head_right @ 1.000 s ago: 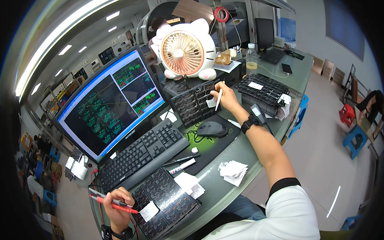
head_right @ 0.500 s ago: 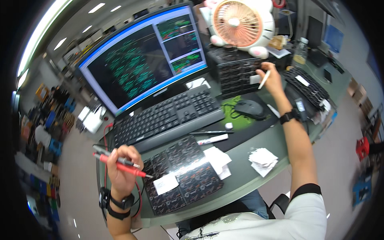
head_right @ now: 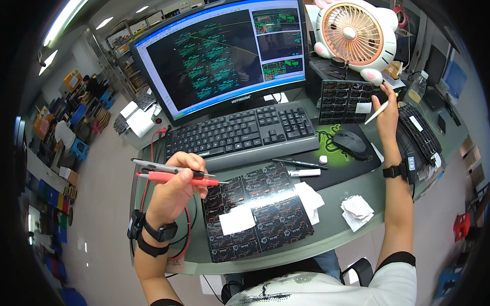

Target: Testing individual units on a large circuit board panel using electronic probes and marking results with a pen while monitoring data on a computer screen.

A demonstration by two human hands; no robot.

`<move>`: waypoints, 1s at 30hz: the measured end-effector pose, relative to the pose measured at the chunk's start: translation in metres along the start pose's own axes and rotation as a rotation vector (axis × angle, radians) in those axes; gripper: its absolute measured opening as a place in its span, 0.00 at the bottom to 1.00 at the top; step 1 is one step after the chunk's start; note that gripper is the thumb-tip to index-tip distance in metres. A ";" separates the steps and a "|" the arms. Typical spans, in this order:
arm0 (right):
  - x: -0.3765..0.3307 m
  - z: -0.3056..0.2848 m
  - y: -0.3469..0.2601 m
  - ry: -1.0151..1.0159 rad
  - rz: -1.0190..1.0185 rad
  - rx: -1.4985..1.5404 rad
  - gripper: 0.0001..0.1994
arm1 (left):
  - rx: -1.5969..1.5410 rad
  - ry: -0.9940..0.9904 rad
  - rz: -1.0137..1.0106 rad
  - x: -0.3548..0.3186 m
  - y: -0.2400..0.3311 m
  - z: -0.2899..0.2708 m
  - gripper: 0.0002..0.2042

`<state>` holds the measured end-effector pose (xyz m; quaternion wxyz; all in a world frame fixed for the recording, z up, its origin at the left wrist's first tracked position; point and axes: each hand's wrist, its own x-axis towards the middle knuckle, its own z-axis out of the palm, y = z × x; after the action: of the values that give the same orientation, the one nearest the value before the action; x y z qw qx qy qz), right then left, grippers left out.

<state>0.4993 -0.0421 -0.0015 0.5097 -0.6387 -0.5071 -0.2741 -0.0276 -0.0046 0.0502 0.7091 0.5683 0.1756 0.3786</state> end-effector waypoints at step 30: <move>-0.018 0.070 -0.125 -0.823 -0.334 0.117 0.03 | 0.260 -0.252 -0.190 -0.008 -0.011 0.005 0.10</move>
<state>0.3654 0.0121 0.0061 0.2495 -0.5740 -0.7785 -0.0466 -0.0254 -0.0146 0.0402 0.6786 0.6789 0.1858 0.2100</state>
